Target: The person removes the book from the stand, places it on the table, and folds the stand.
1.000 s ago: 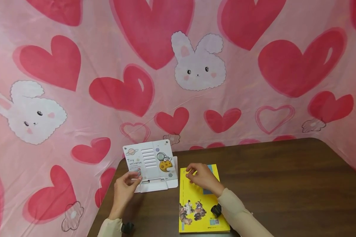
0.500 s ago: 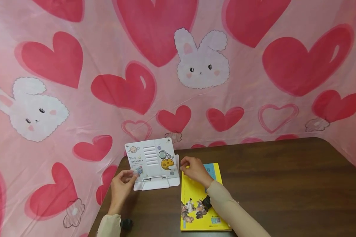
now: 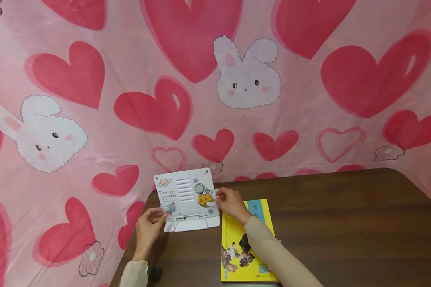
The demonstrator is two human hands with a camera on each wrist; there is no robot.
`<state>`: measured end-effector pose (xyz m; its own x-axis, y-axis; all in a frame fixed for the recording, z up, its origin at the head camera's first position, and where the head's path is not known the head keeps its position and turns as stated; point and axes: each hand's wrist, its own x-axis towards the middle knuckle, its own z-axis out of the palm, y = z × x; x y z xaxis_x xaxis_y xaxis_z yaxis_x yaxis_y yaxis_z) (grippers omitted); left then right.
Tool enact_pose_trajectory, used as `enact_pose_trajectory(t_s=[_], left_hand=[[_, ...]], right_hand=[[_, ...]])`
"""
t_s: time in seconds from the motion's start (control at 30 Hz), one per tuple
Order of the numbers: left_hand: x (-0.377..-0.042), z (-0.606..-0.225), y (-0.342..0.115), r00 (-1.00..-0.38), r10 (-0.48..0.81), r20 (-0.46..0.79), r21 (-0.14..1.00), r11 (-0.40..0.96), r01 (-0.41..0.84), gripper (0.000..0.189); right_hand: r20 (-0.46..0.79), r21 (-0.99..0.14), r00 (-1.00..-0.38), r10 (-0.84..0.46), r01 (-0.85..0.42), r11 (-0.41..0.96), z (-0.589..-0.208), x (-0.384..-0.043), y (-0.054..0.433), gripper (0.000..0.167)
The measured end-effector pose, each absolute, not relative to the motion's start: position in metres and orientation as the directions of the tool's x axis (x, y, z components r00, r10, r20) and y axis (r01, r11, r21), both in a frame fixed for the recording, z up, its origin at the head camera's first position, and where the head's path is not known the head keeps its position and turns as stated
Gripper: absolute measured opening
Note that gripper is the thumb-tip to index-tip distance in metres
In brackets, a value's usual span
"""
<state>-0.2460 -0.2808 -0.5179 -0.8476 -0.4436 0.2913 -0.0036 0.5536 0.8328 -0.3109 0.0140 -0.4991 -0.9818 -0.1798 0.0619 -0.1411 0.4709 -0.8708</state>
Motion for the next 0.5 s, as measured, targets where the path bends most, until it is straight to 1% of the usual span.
enact_pose_trajectory(t_s=[0.2, 0.37, 0.5], left_hand=[[-0.2458, -0.5180, -0.2814, -0.850, -0.442, 0.286, 0.827, 0.562, -0.014, 0.019], [-0.2464, -0.5183, -0.2804, -0.863, -0.426, 0.271, 0.837, 0.547, -0.007, 0.017], [-0.2484, -0.5211, -0.2820, -0.858, -0.433, 0.276, 0.843, 0.538, 0.000, 0.018]], right_hand=[[0.098, -0.858, -0.978, -0.184, -0.177, 0.482, -0.4981, -0.3137, 0.0084, 0.017], [0.134, -0.840, -0.973, -0.189, -0.213, 0.499, -0.4969, -0.3161, 0.0051, 0.013], [0.142, -0.836, -0.971, -0.191, -0.221, 0.502, -0.4966, -0.3175, 0.0034, 0.010]])
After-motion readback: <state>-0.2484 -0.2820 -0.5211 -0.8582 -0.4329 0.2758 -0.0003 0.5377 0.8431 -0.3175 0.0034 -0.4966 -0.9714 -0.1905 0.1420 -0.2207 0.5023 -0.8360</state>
